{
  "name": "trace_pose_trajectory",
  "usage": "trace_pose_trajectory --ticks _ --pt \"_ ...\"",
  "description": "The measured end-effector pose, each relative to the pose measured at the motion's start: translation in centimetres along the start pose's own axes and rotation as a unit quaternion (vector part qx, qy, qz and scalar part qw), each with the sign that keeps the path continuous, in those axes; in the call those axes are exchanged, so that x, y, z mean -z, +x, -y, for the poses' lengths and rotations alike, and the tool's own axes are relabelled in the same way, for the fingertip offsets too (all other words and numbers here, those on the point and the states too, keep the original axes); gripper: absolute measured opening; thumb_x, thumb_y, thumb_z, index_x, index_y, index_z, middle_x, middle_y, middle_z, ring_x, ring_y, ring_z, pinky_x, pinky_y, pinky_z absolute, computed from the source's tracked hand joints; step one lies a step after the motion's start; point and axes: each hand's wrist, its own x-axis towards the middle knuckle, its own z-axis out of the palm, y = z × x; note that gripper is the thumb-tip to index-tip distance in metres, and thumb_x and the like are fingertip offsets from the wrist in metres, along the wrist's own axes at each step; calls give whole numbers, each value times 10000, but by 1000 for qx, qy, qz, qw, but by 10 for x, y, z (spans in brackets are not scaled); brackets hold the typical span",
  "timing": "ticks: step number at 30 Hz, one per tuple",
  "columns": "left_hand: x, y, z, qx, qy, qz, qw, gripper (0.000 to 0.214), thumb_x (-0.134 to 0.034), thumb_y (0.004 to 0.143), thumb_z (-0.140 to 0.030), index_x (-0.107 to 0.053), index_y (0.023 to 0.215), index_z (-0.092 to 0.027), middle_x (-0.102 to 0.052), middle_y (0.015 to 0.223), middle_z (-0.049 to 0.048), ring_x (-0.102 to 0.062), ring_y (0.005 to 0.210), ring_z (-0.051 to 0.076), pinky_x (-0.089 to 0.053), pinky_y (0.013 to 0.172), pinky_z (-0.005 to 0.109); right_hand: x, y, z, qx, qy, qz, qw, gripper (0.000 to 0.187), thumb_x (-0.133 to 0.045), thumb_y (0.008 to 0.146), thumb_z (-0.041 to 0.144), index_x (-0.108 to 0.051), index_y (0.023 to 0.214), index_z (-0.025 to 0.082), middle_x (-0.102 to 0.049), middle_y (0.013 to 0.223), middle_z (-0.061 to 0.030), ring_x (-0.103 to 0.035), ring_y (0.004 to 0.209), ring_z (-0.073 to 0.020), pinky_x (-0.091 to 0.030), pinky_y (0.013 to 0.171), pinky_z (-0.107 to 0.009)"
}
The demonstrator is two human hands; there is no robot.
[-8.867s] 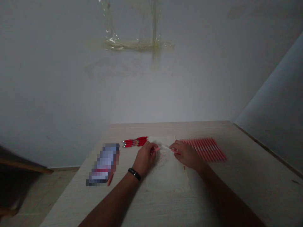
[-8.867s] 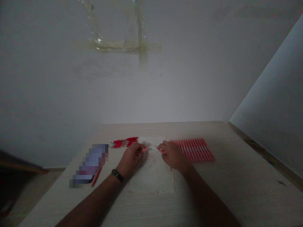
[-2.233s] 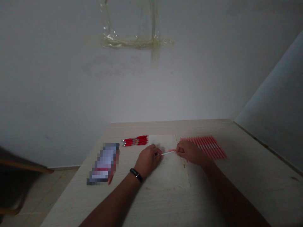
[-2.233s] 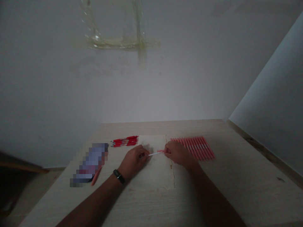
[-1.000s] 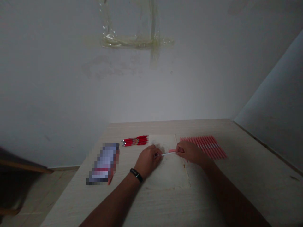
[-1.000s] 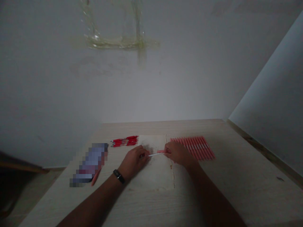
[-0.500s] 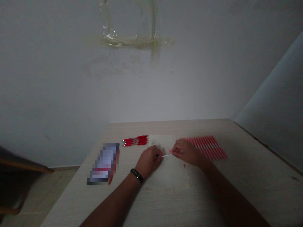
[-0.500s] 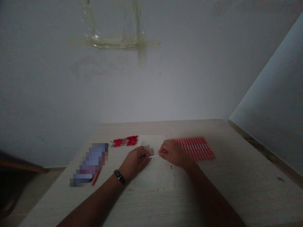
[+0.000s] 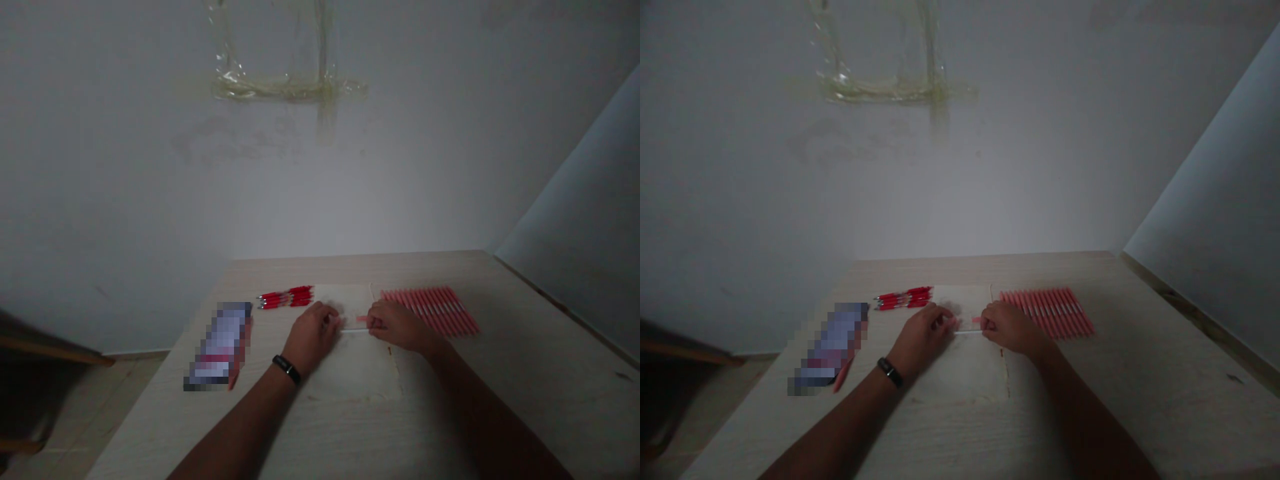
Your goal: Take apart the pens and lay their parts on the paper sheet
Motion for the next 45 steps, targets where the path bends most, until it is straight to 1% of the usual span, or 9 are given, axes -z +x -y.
trace_pose_trajectory --ticks 10,12,16,19,24,28,32,39,45 --pt "-8 -2 8 42 22 31 998 246 -503 954 -372 -651 1022 -189 -665 876 72 -591 725 175 -389 631 266 1 0 -3 -15 0 7 1000 43 -663 809 154 -660 846 177 -645 799 -20 -569 767 -165 -369 677 -248" --pt "-7 -3 8 43 21 37 998 242 -519 945 -369 -649 1041 -189 -673 871 70 -596 724 176 -389 631 267 2 0 -4 -18 -14 -3 1000 19 -648 843 192 -655 836 176 -639 799 -24 -564 776 -170 -372 686 -256" --pt "-8 -3 9 58 15 45 997 277 -564 921 -372 -641 1116 -191 -682 833 54 -601 710 176 -386 626 268 5 1 -5 -29 -31 -31 999 101 -612 895 232 -652 821 176 -639 799 -32 -562 781 -175 -377 709 -273" --pt "-8 -2 10 67 2 25 997 320 -532 945 -408 -637 1146 -182 -677 820 50 -596 709 174 -391 631 269 8 2 -4 -40 -31 -44 998 117 -605 902 225 -653 808 175 -647 790 -35 -564 748 -170 -378 696 -275" --pt "-5 1 5 35 -20 -2 999 288 -495 968 -407 -671 1034 -188 -634 837 48 -562 719 169 -398 638 268 10 5 4 -25 -22 -76 997 83 -623 891 183 -656 815 180 -661 805 -38 -577 780 -180 -399 739 -294" --pt "-2 2 0 -27 -48 13 998 169 -548 936 -292 -672 1003 -199 -609 875 38 -557 766 157 -408 664 247 2 9 14 -5 -1 -94 996 75 -635 916 255 -664 900 187 -660 839 -35 -585 808 -184 -419 791 -317" --pt "-2 1 -3 -51 -75 39 995 147 -571 909 -230 -676 1006 -196 -636 901 38 -571 785 151 -414 673 233 -9 11 23 18 40 -86 995 89 -630 925 258 -666 975 193 -662 907 -41 -593 871 -188 -434 792 -303" --pt "2 0 -7 -22 -66 53 996 220 -581 912 -311 -680 1063 -185 -691 887 52 -599 768 168 -413 660 242 -2 10 25 13 61 -112 992 54 -634 916 237 -644 902 186 -645 866 -29 -583 823 -171 -429 745 -285" --pt "7 0 -8 8 -49 55 997 191 -568 916 -338 -695 950 -200 -697 806 33 -605 701 162 -380 606 240 4 9 18 -2 66 -146 987 97 -625 931 284 -646 909 191 -644 844 -31 -584 796 -167 -433 746 -298"
